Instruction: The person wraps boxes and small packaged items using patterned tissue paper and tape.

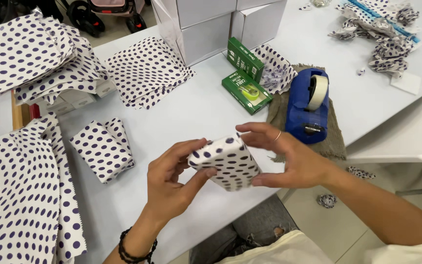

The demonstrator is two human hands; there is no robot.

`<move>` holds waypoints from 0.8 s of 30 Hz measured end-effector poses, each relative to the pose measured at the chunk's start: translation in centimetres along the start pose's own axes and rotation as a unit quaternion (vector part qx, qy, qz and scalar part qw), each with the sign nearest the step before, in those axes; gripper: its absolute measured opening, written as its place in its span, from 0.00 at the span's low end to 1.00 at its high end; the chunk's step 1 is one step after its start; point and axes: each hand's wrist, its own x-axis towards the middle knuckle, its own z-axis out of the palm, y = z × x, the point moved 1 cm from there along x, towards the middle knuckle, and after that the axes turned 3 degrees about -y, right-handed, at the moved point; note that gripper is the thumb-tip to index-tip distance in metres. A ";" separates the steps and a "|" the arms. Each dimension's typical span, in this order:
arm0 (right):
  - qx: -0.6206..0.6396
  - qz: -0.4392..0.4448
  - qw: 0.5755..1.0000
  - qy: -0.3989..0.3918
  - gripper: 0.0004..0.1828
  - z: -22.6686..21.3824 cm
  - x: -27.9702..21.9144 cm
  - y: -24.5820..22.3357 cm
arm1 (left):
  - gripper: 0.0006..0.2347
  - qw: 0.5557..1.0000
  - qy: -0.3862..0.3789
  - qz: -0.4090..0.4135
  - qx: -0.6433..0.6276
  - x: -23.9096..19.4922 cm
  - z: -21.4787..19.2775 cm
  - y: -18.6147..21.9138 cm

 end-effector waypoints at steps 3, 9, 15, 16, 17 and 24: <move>0.023 0.058 0.998 0.031 0.43 2.2 -0.2 1.6 | 0.26 0.988 -0.017 -0.106 -0.113 0.4 -0.1 0.0; -0.028 -0.089 0.991 0.095 0.27 3.3 -0.1 3.2 | 0.14 0.999 -0.043 -0.008 -0.022 1.8 -0.1 -0.4; 0.064 -0.044 0.987 0.142 0.28 4.0 -0.1 5.2 | 0.19 0.997 -0.062 0.002 0.043 2.1 0.3 -1.6; 0.066 -0.044 0.987 0.141 0.28 4.0 0.2 5.3 | 0.19 0.997 -0.062 0.000 0.044 2.0 0.4 -2.7; 0.118 -0.033 0.984 0.128 0.29 3.9 0.5 5.4 | 0.20 0.998 -0.039 -0.047 -0.019 1.8 0.5 -3.9; 0.417 -0.148 0.875 0.195 0.54 4.3 2.3 15.5 | 0.29 0.931 0.193 -0.181 -0.250 -0.2 0.4 -7.9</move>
